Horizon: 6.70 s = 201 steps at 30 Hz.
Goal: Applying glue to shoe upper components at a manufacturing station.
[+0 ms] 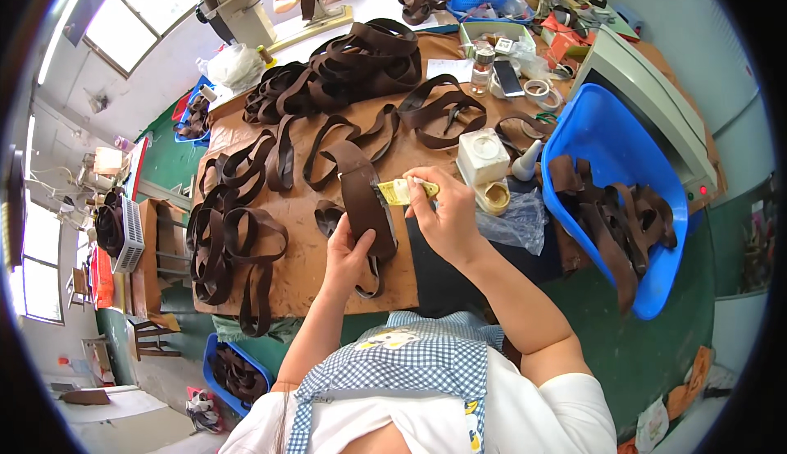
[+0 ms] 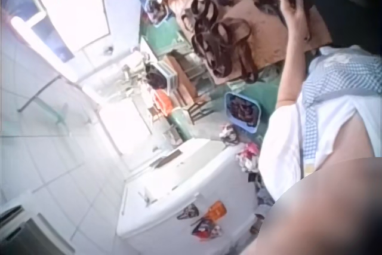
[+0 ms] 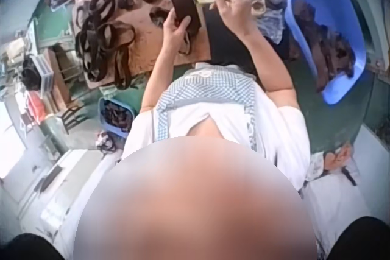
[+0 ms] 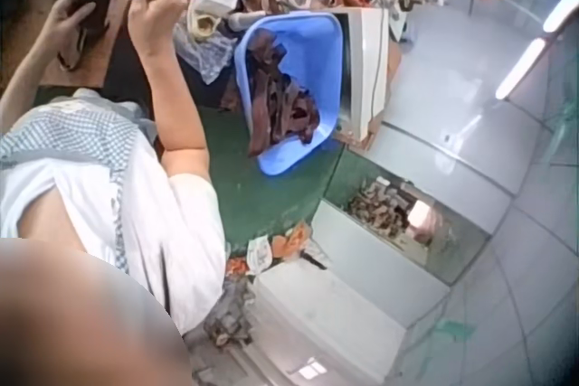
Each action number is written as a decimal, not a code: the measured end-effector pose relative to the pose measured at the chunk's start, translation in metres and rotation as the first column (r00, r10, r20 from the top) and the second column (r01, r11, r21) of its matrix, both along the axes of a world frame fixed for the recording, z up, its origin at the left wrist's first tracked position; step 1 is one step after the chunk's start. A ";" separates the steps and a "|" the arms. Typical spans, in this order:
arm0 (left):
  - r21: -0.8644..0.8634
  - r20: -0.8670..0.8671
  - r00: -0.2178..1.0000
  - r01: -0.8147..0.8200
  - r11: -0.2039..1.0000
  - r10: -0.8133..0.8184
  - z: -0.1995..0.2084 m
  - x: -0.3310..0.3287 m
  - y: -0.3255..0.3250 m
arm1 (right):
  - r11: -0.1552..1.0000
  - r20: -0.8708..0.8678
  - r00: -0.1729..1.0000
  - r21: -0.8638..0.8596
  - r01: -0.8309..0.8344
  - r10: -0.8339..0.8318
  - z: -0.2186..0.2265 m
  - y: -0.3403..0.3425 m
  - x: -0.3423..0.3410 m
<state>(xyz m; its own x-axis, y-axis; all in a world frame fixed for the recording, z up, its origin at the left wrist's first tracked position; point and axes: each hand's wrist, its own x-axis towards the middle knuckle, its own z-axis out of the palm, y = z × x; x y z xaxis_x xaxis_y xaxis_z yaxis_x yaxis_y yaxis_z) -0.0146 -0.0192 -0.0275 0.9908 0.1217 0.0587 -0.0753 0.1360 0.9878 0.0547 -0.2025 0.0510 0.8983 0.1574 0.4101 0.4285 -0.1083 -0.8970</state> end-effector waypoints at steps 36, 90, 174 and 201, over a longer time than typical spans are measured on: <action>-0.595 -0.288 0.930 0.013 0.804 -0.229 0.026 0.010 0.034 | 0.999 -0.007 1.000 0.035 0.001 0.000 0.001 -0.031 -0.024; -0.362 -0.367 0.893 0.120 0.924 -0.260 0.037 -0.045 0.063 | 0.974 -0.015 0.975 0.049 -0.222 0.223 -0.002 0.017 -0.021; -0.330 -0.199 0.969 0.074 0.941 -0.146 0.033 -0.030 0.066 | 0.981 0.163 0.975 -0.146 -0.128 0.151 0.018 0.017 -0.009; -0.935 -0.238 0.751 -0.349 0.064 0.616 -0.136 0.120 0.523 | 0.959 -0.170 0.964 -0.236 0.160 -0.203 -0.024 0.016 -0.040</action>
<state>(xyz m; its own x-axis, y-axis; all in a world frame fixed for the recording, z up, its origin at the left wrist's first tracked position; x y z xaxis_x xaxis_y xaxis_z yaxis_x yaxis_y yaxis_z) 0.1052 0.5041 -0.1631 0.6682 0.6646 -0.3344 -0.6581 0.7376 0.1509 0.0148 -0.1867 0.0273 0.9780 0.0508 0.2022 0.2065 -0.3703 -0.9057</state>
